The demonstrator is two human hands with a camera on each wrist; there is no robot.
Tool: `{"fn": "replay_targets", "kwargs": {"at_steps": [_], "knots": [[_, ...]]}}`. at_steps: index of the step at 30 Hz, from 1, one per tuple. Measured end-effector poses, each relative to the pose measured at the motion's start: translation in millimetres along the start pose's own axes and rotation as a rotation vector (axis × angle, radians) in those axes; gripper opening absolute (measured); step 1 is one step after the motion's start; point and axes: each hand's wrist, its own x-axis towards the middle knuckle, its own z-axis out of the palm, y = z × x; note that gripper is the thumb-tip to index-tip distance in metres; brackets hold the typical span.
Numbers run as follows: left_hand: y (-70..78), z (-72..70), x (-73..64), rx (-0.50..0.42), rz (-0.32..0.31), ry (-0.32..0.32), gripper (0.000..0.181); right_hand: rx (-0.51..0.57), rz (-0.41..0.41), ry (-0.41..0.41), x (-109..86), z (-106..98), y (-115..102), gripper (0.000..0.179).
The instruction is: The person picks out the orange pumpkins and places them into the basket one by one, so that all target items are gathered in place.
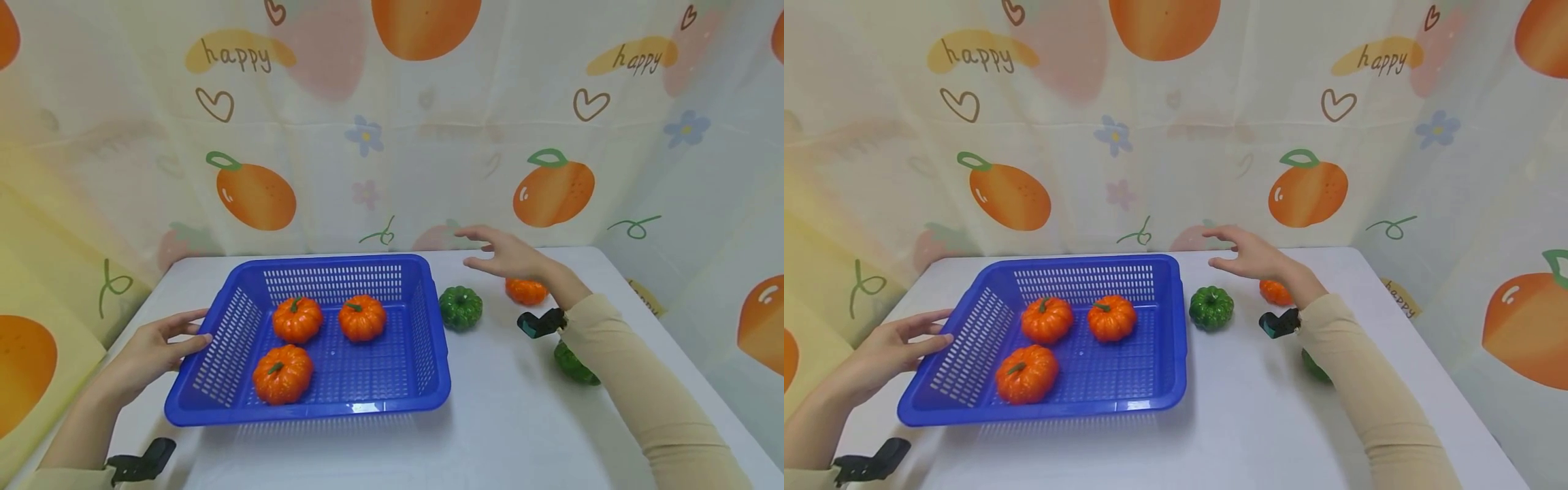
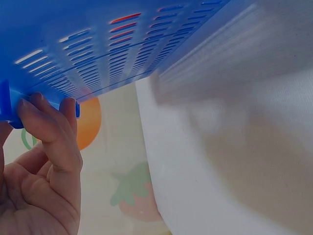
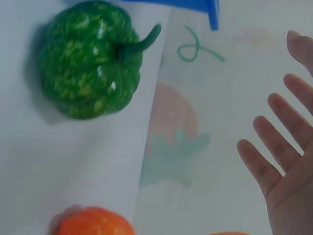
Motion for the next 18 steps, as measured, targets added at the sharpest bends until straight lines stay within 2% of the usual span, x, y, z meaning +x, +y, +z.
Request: {"fn": "replay_targets", "kwargs": {"at_steps": [18], "knots": [[0.4, 0.3, -0.1, -0.014, -0.001, 0.005, 0.066, 0.021, 0.156, 0.017, -19.4, -18, 39, 0.056]]}}
